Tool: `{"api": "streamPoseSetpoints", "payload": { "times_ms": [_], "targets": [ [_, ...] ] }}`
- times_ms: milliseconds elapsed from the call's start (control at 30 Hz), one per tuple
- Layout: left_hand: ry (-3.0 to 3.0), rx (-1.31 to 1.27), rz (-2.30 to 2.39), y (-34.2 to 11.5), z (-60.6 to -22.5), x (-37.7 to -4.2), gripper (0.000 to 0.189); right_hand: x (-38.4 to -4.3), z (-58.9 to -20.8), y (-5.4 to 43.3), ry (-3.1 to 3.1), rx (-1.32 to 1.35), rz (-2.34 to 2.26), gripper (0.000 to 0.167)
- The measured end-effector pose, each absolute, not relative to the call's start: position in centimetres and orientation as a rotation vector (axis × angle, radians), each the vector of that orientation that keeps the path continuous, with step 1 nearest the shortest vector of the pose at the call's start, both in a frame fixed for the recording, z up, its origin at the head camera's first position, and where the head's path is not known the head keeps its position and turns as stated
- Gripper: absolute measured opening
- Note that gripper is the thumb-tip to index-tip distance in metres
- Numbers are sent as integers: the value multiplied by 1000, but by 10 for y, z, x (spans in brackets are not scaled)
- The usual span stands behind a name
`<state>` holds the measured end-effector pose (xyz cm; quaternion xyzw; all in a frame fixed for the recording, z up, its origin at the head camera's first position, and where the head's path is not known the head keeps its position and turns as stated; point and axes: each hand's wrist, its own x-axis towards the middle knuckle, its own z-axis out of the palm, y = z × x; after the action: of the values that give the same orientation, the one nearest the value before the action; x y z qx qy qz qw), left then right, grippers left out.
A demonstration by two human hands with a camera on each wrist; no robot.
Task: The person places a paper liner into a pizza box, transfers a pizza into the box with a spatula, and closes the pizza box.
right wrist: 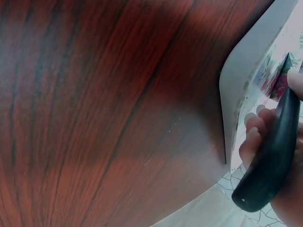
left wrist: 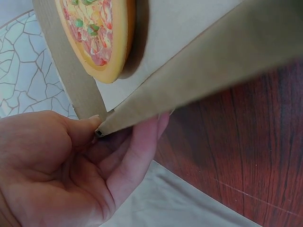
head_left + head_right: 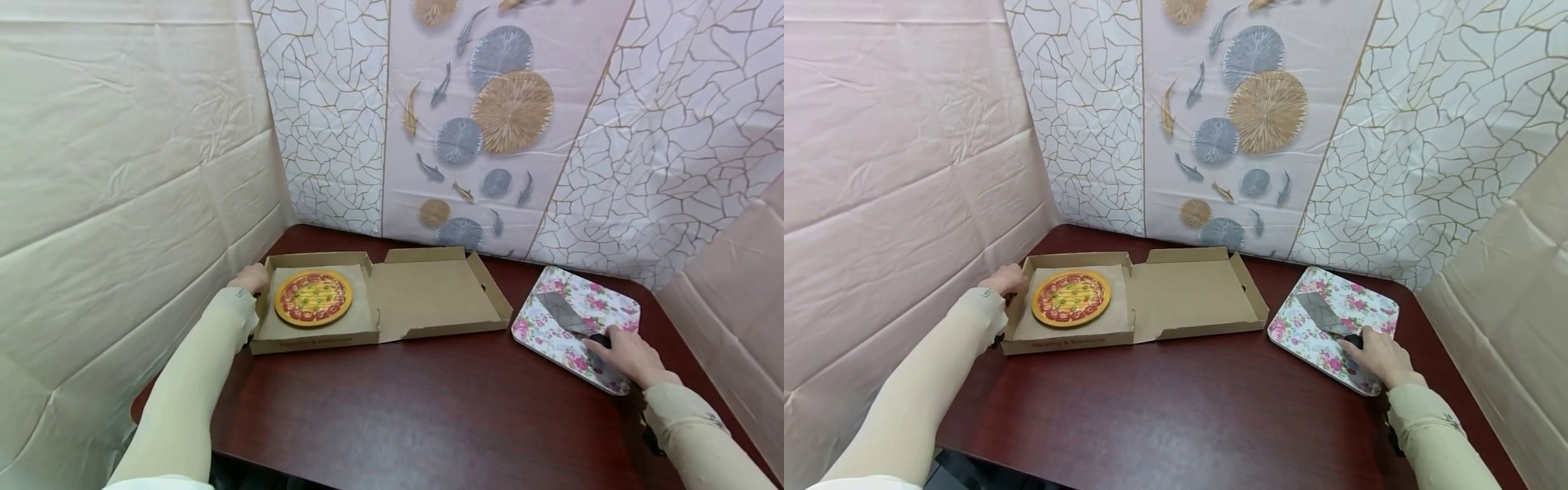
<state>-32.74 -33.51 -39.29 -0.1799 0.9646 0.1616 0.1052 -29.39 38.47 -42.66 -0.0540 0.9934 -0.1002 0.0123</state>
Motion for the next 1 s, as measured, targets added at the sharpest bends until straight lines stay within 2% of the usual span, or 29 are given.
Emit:
{"api": "streamPoseSetpoints", "payload": {
  "times_ms": [1000],
  "targets": [
    [2858, -515, 478, -337, -393, -327, 22, -290, -433, 383, 3105, -174, -309, 53]
  ]
}}
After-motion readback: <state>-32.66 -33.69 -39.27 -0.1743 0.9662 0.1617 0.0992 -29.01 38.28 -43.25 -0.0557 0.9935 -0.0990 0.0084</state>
